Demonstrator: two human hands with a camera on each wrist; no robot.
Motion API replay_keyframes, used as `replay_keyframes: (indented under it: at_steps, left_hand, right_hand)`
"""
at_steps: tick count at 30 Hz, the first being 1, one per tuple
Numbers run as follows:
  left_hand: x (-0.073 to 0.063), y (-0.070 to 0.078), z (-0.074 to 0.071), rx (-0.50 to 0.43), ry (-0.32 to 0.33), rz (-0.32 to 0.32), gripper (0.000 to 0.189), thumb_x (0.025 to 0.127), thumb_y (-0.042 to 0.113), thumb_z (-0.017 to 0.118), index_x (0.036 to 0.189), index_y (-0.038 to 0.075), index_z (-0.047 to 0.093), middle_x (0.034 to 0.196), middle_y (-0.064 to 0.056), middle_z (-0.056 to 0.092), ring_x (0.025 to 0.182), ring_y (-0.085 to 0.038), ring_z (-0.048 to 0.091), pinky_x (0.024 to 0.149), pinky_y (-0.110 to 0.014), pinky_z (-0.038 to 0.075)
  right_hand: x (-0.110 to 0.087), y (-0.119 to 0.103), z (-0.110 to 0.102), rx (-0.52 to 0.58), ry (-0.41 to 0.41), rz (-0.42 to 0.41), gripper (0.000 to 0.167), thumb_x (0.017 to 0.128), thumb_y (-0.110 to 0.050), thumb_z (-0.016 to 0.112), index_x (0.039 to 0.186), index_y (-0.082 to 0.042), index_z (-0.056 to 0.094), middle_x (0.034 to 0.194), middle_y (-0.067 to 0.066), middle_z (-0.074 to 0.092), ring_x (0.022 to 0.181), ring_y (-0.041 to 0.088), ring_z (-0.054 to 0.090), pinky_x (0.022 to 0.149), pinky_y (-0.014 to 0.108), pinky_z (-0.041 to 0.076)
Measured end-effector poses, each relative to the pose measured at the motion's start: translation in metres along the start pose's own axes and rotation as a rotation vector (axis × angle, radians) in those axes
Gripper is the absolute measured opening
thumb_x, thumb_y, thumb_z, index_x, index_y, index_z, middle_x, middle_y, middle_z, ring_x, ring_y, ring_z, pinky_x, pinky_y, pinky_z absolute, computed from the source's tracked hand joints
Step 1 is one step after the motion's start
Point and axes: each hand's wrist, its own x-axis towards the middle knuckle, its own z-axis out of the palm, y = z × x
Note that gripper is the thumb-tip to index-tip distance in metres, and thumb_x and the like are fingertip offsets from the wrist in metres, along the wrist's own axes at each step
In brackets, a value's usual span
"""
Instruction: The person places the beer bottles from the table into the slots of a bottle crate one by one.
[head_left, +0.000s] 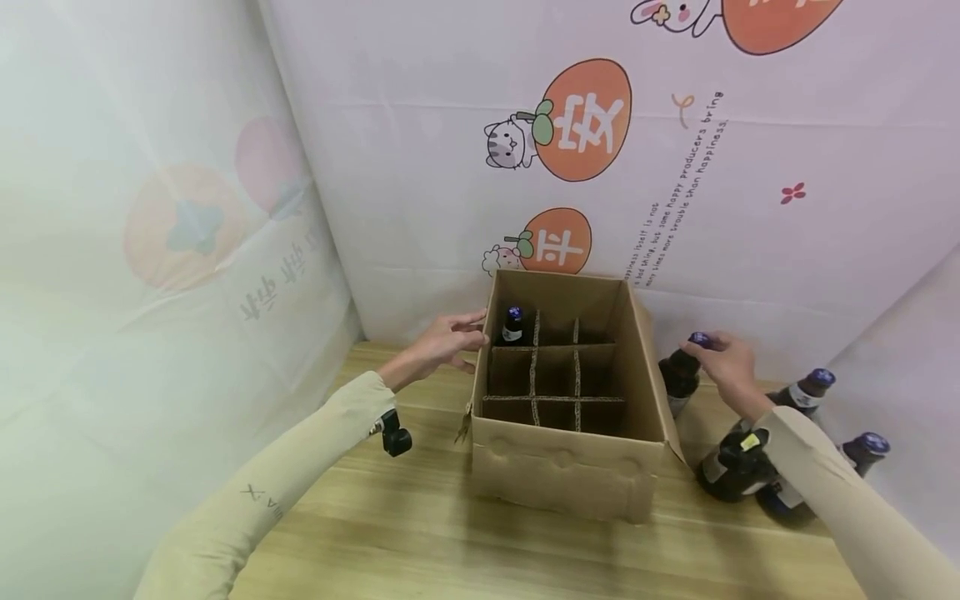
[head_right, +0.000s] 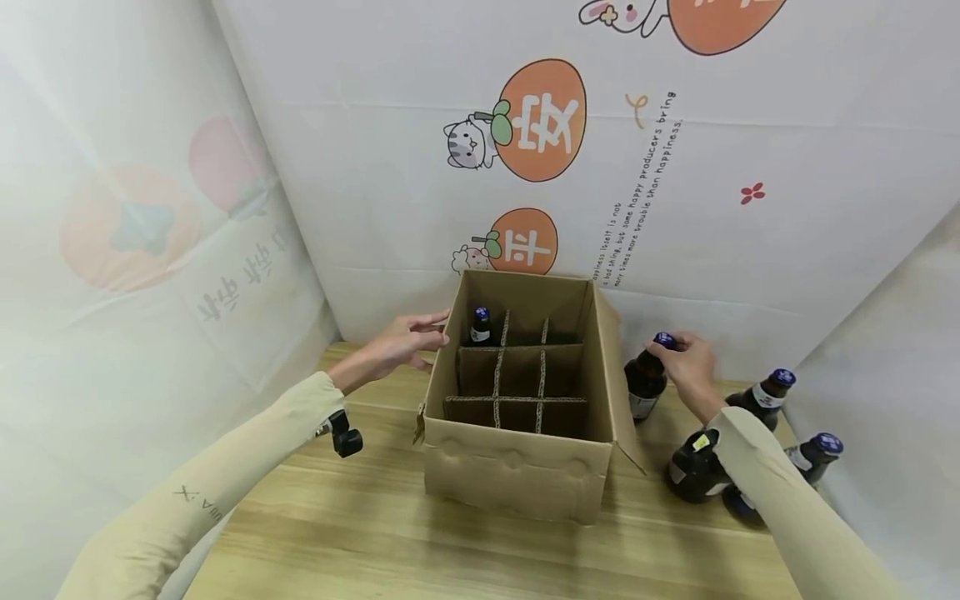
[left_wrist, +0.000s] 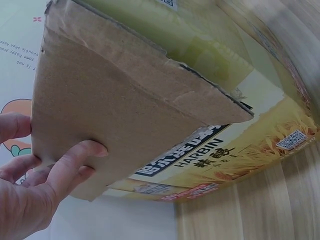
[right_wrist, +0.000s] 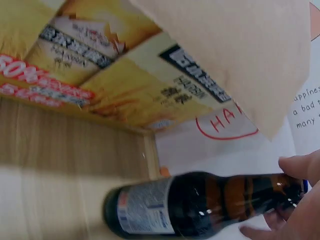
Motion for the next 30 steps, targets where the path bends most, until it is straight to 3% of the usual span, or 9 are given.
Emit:
replay_keyframes:
  at_steps: [3,8,10,13,16,18,23,26,30]
  left_hand:
    - [0.000,0.000,0.000,-0.002,0.001,0.001,0.070,0.100,0.005,0.064,0.163,0.014,0.036,0.166,-0.019,0.037,0.140,-0.043,0.053,0.089,-0.045,0.067]
    - [0.001,0.000,0.000,-0.003,-0.005,0.000,0.070,0.100,0.005,0.064,0.163,0.014,0.036,0.166,-0.018,0.037,0.140,-0.042,0.053,0.089,-0.045,0.067]
    - [0.001,-0.001,-0.001,-0.005,-0.005,0.003,0.070,0.100,0.005,0.064,0.163,0.014,0.036,0.166,-0.018,0.037,0.140,-0.042,0.053,0.089,-0.045,0.067]
    - [0.001,-0.001,0.000,-0.010,-0.005,0.008,0.070,0.100,0.005,0.064,0.163,0.013,0.036,0.167,-0.018,0.036,0.141,-0.043,0.052,0.089,-0.046,0.067]
    - [0.003,-0.003,0.001,-0.015,-0.017,0.004,0.069,0.100,0.006,0.064,0.163,0.013,0.036,0.167,-0.019,0.036,0.141,-0.043,0.052,0.090,-0.046,0.067]
    - [0.004,-0.003,0.002,-0.017,-0.025,0.002,0.069,0.101,0.006,0.063,0.163,0.012,0.035,0.167,-0.019,0.036,0.141,-0.043,0.051,0.091,-0.046,0.066]
    - [0.003,-0.003,0.002,-0.017,-0.013,0.005,0.069,0.100,0.006,0.064,0.163,0.012,0.036,0.167,-0.018,0.036,0.142,-0.043,0.051,0.092,-0.047,0.066]
    - [0.002,-0.002,-0.001,-0.010,-0.011,-0.003,0.070,0.100,0.006,0.065,0.163,0.013,0.036,0.168,-0.016,0.034,0.142,-0.042,0.051,0.091,-0.046,0.066]
    - [0.001,-0.001,-0.003,-0.010,-0.017,-0.002,0.071,0.100,0.005,0.065,0.163,0.012,0.034,0.168,-0.019,0.033,0.142,-0.043,0.050,0.092,-0.047,0.066]
  right_hand:
    - [-0.001,0.003,0.008,0.065,-0.004,0.032,0.053,0.096,-0.013,0.072,0.137,0.016,0.052,0.110,0.011,0.069,0.076,-0.012,0.052,0.068,0.004,0.051]
    - [-0.003,0.011,0.021,0.096,0.045,0.108,0.054,0.097,-0.011,0.071,0.140,0.012,0.047,0.132,0.030,0.062,0.084,-0.006,0.052,0.074,0.006,0.050]
    - [-0.003,0.013,0.024,0.125,0.073,0.131,0.053,0.098,-0.013,0.072,0.140,0.009,0.048,0.135,0.027,0.062,0.087,-0.004,0.052,0.076,0.007,0.049]
    - [-0.004,0.016,0.027,0.240,0.111,0.158,0.046,0.096,-0.012,0.075,0.134,0.004,0.055,0.114,0.004,0.072,0.087,-0.006,0.055,0.077,0.005,0.050]
    - [-0.004,0.021,0.027,0.390,0.159,0.176,0.033,0.092,-0.006,0.078,0.122,-0.003,0.063,0.089,-0.019,0.068,0.082,-0.009,0.058,0.073,0.003,0.052]
    - [-0.004,0.025,0.026,0.450,0.180,0.168,0.029,0.091,-0.004,0.080,0.116,-0.007,0.066,0.081,-0.026,0.065,0.081,-0.010,0.060,0.072,0.002,0.053]
    - [-0.003,0.033,0.027,0.313,0.173,0.063,0.033,0.093,-0.016,0.081,0.120,-0.005,0.067,0.085,-0.030,0.062,0.085,-0.012,0.059,0.073,0.001,0.051]
    - [-0.003,0.036,0.027,0.216,0.138,0.020,0.039,0.094,-0.025,0.080,0.122,-0.001,0.066,0.085,-0.031,0.061,0.086,-0.011,0.057,0.073,0.002,0.050]
    - [-0.001,0.040,0.024,0.179,0.062,-0.030,0.045,0.097,-0.029,0.077,0.126,0.002,0.064,0.089,-0.029,0.063,0.088,-0.012,0.057,0.074,0.002,0.051]
